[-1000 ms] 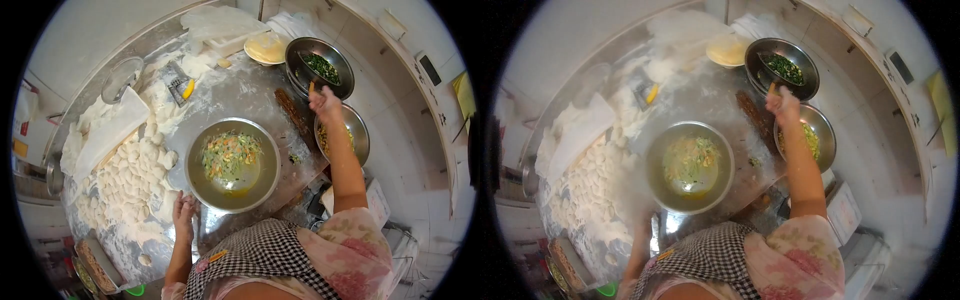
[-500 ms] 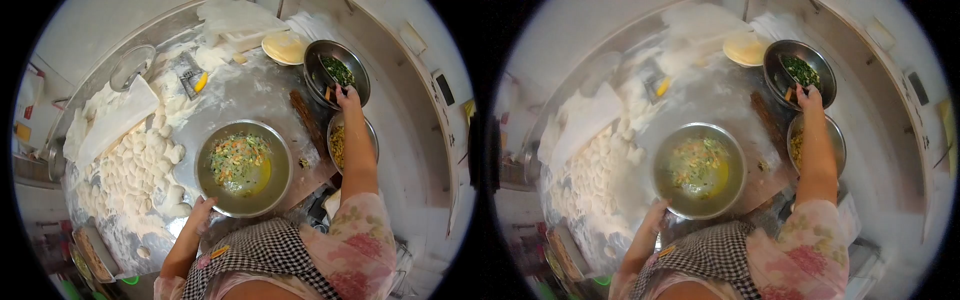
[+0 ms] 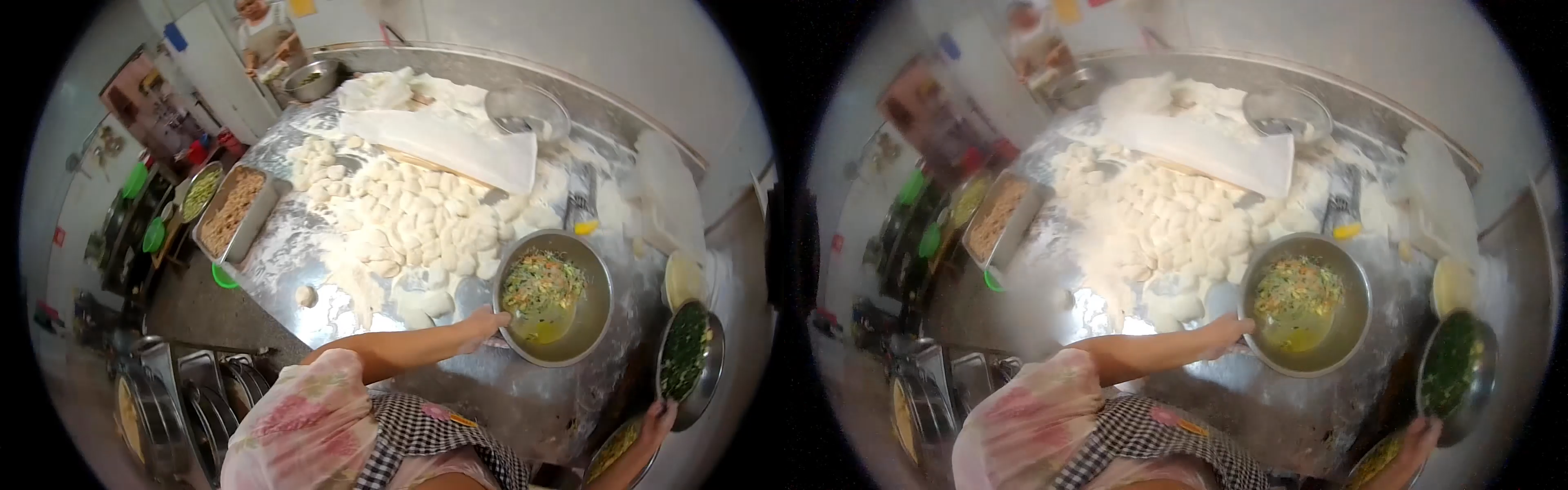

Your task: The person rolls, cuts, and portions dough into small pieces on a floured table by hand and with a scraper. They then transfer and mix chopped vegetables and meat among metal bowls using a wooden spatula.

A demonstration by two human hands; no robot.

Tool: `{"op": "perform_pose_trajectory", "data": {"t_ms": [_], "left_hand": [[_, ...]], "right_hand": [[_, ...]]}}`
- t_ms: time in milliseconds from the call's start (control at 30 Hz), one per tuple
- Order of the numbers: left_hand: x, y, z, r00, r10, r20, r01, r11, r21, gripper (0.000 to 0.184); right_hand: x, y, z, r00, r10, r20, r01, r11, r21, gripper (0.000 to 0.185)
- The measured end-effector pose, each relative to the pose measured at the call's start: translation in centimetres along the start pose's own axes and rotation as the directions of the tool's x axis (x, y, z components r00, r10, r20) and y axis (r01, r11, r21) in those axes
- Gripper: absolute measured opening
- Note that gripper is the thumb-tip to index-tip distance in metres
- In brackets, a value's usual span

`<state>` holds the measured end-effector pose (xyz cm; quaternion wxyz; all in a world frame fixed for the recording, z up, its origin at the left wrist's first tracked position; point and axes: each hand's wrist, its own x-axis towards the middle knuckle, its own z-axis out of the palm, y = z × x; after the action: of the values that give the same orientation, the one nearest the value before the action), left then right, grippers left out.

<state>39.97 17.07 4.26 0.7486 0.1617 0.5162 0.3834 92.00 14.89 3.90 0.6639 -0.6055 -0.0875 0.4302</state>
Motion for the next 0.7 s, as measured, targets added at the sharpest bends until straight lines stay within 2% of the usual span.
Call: {"op": "perform_pose_trajectory", "data": {"t_ms": [33,100,167,233,300,367,400,433,467,500,533,600,633,667,700], "left_hand": [[0.8,-0.1,-0.2,0.997,0.022,0.073,-0.02,0.999,-0.039,0.039],[0.9,0.2,-0.4,0.993,0.094,0.07,-0.09,0.994,-0.053,0.039],[0.4,0.4,-1.0,0.983,0.153,0.099,-0.145,0.986,-0.079,0.039],[-0.9,0.5,-2.2,0.966,0.212,0.149,-0.197,0.975,-0.107,0.039],[-1.8,-0.8,-4.1,0.971,0.233,0.048,-0.225,0.965,-0.133,0.043],[-3.1,-2.1,-6.1,0.971,0.24,0.013,-0.236,0.961,-0.143,0.047],[-3.9,-2.5,-7.5,0.969,0.248,0.015,-0.243,0.959,-0.146,0.047],[-4.7,-2.8,-8.7,0.967,0.254,0.017,-0.249,0.957,-0.148,0.048],[-5.4,-2.9,-9.9,0.967,0.253,0.009,-0.248,0.955,-0.163,0.046],[-6.2,-2.9,-11.1,0.968,0.251,0.0,-0.248,0.953,-0.177,0.045],[-7.2,-2.8,-12.0,0.968,0.25,-0.011,-0.247,0.95,-0.192,0.044],[-9.9,-1.7,-13.1,0.953,0.281,-0.113,-0.3,0.927,-0.226,0.041],[-11.1,-0.9,-13.7,0.942,0.292,-0.163,-0.326,0.914,-0.242,0.04],[-11.8,-0.2,-14.7,0.924,0.315,-0.216,-0.361,0.906,-0.221,0.037],[-12.5,0.7,-15.9,0.903,0.337,-0.268,-0.394,0.898,-0.196,0.034]], "right_hand": [[-2.7,0.4,2.3,0.996,0.065,0.057,-0.061,0.996,-0.073,0.01],[-5.9,2.3,4.8,0.979,0.092,0.183,-0.072,0.991,-0.115,0.01],[-4.9,6.8,4.9,0.96,0.054,0.276,-0.034,0.996,-0.078,0.009],[-4.7,7.4,6.3,0.874,0.363,0.322,-0.376,0.926,-0.023,0.009],[-6.1,8.7,7.7,0.886,0.304,0.352,-0.3,0.952,-0.065,0.01],[-3.6,11.4,6.3,0.91,0.256,0.325,-0.291,0.954,0.065,0.011],[-2.8,12.1,6.4,0.921,0.097,0.377,-0.018,0.978,-0.207,0.012],[-2.1,12.7,6.3,0.884,-0.043,0.466,0.27,0.859,-0.434,0.013],[-1.4,13.5,6.4,0.858,-0.118,0.5,0.396,0.772,-0.497,0.012],[-0.4,14.4,6.3,0.825,-0.192,0.531,0.508,0.663,-0.55,0.013],[0.4,15.5,6.5,0.846,-0.235,0.479,0.487,0.707,-0.513,0.014],[0.7,16.1,6.6,0.761,-0.309,0.57,0.637,0.525,-0.565,0.021],[-2.1,14.2,7.3,0.639,-0.295,0.71,0.769,0.258,-0.585,0.025],[-5.0,13.0,8.4,0.51,-0.228,0.829,0.848,-0.026,-0.529,0.03],[-6.5,13.7,8.9,0.508,-0.346,0.789,0.844,0.016,-0.536,0.03]]}}
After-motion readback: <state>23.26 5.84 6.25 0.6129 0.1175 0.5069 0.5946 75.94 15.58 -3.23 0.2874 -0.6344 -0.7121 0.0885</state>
